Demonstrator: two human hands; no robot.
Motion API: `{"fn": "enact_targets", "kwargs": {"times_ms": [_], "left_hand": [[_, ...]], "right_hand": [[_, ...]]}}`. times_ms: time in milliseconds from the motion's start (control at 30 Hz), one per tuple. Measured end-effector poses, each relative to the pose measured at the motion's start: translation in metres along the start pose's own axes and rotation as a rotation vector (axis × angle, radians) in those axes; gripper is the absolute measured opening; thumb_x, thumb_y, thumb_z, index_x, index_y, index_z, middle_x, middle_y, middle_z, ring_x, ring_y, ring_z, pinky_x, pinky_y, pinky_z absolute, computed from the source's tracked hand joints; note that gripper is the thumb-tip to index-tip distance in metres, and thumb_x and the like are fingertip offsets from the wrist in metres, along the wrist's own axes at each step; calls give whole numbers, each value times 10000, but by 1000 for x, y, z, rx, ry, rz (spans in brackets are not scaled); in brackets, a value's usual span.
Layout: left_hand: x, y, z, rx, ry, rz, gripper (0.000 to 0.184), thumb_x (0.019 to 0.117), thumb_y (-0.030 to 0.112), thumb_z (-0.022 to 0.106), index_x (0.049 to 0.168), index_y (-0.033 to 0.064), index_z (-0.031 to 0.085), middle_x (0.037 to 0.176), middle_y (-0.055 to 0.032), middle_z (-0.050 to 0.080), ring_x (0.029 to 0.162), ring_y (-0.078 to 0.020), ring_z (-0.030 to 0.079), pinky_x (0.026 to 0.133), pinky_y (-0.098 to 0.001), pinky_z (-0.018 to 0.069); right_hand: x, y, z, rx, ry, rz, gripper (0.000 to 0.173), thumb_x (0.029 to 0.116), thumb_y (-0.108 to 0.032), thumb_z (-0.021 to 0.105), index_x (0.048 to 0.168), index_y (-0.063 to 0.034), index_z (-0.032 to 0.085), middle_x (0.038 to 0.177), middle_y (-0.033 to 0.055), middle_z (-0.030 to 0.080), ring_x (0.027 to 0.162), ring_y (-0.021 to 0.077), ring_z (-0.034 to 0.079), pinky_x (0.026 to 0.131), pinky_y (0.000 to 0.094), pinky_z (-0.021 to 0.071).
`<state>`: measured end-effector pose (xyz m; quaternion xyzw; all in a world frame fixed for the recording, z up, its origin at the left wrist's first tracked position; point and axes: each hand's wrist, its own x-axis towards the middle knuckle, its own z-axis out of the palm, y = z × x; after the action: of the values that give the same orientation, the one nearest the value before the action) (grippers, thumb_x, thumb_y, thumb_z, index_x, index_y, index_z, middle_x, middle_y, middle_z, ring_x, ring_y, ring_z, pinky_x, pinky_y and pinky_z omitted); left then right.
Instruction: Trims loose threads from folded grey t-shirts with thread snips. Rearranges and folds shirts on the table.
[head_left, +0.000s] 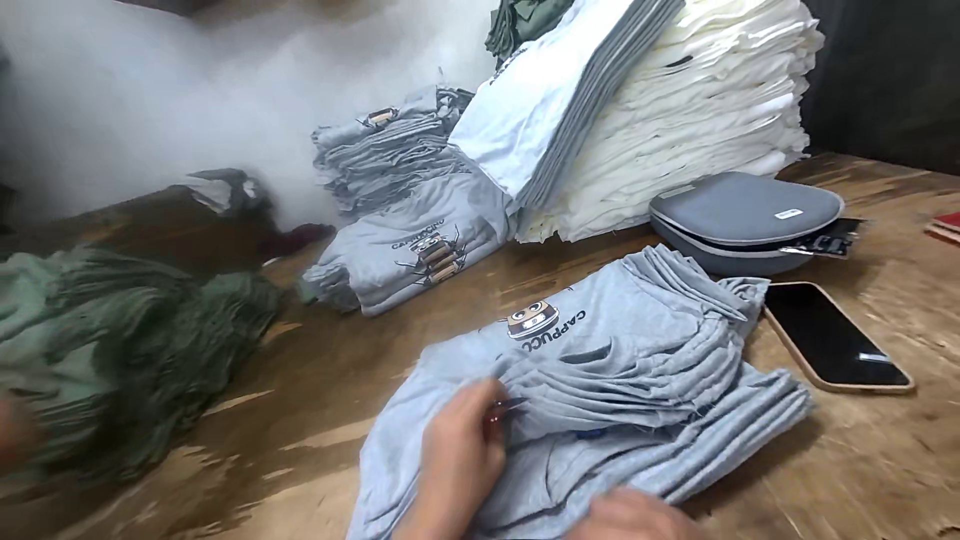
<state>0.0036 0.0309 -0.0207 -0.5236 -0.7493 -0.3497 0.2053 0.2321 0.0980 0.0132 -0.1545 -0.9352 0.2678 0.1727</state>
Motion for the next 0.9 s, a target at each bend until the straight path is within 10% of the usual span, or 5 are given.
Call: {"fn": "enact_targets", "kwargs": {"times_ms": [100,300,567,700,900], "left_hand": [[0,6,-22,-50,-225,-82,235,757,111,674,979,156,738,779,26,690,652,-138,658,582,-404,572],[-7,49,-69,-191,-718,-466,251,923,282,721,926,35,764,773,-110,724,718,-255,703,709,-520,568],[-28,46,-51,-675,-331,-605,77,958,78,666,922,59,731,743,26,737,655,-22,671,639,-225,546],[-30,42,-54,-652,-405,-543,74,957,55,656,938,36,725,762,9,741,676,-43,691,662,-244,570],[-24,56,-77,-161,-356,-279,355,809,255,858,1114,91,781,988,-102,723,858,-222,698,765,-424,588]], "right_hand": [[24,9,19,-171,156,21,389,958,-508,645,1052,-174,823,1002,117,710,984,345,650,842,538,491],[28,14,50,209,442,-276,81,863,-94,755,866,-107,835,965,111,724,1001,273,638,913,390,516],[23,9,41,294,330,102,258,970,-222,703,1058,13,761,1061,184,665,838,222,726,749,358,643],[29,16,44,451,387,62,103,901,-160,760,929,-96,836,799,55,696,698,121,652,636,295,559],[25,12,40,671,466,220,104,949,-55,682,945,22,752,890,100,660,629,107,671,588,255,620]]}}
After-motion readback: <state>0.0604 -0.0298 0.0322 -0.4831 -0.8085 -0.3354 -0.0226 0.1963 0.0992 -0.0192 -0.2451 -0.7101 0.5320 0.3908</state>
